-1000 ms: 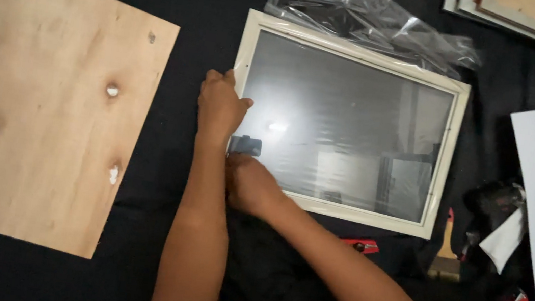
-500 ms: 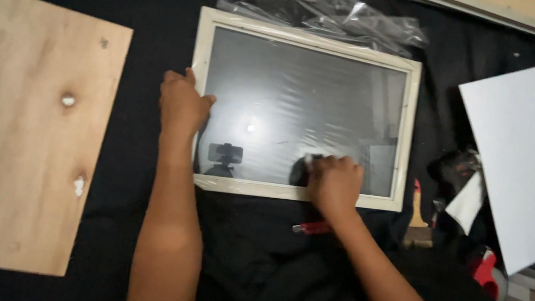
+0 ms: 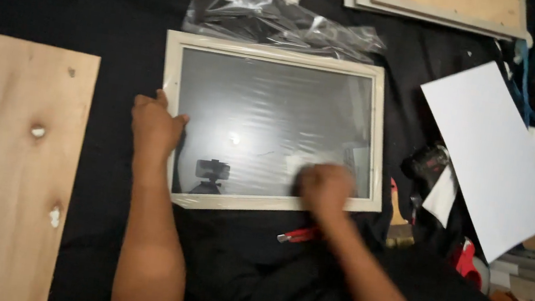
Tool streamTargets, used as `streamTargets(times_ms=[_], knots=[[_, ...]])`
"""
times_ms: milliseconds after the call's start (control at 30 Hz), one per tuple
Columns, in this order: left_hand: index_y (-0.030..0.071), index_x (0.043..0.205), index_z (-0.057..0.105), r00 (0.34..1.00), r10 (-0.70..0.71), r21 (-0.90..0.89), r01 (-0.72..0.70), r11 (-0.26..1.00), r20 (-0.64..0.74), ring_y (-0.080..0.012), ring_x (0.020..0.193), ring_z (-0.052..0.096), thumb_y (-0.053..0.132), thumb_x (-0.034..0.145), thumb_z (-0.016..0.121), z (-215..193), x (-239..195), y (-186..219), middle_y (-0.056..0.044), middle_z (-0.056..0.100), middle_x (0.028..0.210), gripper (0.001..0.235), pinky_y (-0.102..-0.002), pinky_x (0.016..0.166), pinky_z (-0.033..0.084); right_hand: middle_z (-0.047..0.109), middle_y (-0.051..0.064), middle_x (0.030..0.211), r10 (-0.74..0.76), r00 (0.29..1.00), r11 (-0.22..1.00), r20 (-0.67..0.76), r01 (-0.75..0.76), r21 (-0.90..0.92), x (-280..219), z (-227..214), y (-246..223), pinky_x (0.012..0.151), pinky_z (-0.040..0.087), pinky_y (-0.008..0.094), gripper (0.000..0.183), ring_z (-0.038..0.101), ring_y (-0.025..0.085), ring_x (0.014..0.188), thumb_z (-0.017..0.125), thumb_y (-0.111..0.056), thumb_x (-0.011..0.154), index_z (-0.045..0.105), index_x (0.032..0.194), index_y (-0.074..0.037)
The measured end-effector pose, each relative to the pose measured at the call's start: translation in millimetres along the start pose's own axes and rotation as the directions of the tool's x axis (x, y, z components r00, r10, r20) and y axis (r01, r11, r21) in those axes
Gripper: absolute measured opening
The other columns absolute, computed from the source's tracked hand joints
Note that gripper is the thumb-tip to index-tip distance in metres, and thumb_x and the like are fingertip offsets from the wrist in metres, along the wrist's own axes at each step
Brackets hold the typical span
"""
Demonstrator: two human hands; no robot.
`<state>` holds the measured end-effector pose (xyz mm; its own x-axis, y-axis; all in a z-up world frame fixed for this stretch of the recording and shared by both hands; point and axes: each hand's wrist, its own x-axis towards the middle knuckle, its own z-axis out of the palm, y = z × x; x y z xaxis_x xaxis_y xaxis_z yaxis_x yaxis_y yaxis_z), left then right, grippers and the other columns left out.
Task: Cleaning the glass of a picture frame and assembling it with a white sheet and wooden backing.
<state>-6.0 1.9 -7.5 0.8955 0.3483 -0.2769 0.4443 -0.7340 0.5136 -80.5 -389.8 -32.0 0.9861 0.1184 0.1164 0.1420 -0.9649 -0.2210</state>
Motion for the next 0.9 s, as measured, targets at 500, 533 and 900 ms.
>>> streamTargets(times_ms=[500,533,900], knots=[[-0.012,0.145,0.052,0.997,-0.067,-0.035,0.067,0.997,-0.022,-0.0495,0.129,0.051,0.034,0.093,0.077,-16.8,-16.9,31.2,-0.037,0.049,0.140,0.074,-0.055,0.107,0.046,0.053,0.009,0.068,-0.324,0.911,0.925,-0.254,0.362,0.117,27.8,87.6,-246.7,0.052,0.044,0.044,0.007,0.059,0.034,0.069,0.069,-0.013,0.070,0.062,0.071,-0.011],[-0.012,0.145,0.052,0.998,-0.064,-0.026,0.063,0.998,-0.029,-0.0495,0.129,0.051,0.034,0.093,0.077,-16.7,-17.2,30.6,-0.037,0.049,0.140,0.074,-0.055,0.107,0.046,0.053,0.009,0.068,-0.320,0.911,0.924,-0.262,0.361,0.125,27.8,82.4,-247.0,0.052,0.044,0.044,0.007,0.059,0.034,0.069,0.069,-0.013,0.070,0.062,0.071,-0.011],[-0.013,0.137,0.059,0.985,-0.062,-0.039,0.056,0.998,-0.158,-0.0426,0.110,0.060,0.023,0.089,0.080,-8.1,-18.4,35.7,-0.028,0.060,0.117,0.064,-0.050,0.095,0.053,0.067,0.011,0.071,0.331,0.927,0.815,-0.176,-0.374,-0.442,50.5,-29.7,68.7,0.056,0.052,0.047,0.016,0.067,0.036,0.070,0.073,-0.029,0.086,0.078,0.081,-0.016]])
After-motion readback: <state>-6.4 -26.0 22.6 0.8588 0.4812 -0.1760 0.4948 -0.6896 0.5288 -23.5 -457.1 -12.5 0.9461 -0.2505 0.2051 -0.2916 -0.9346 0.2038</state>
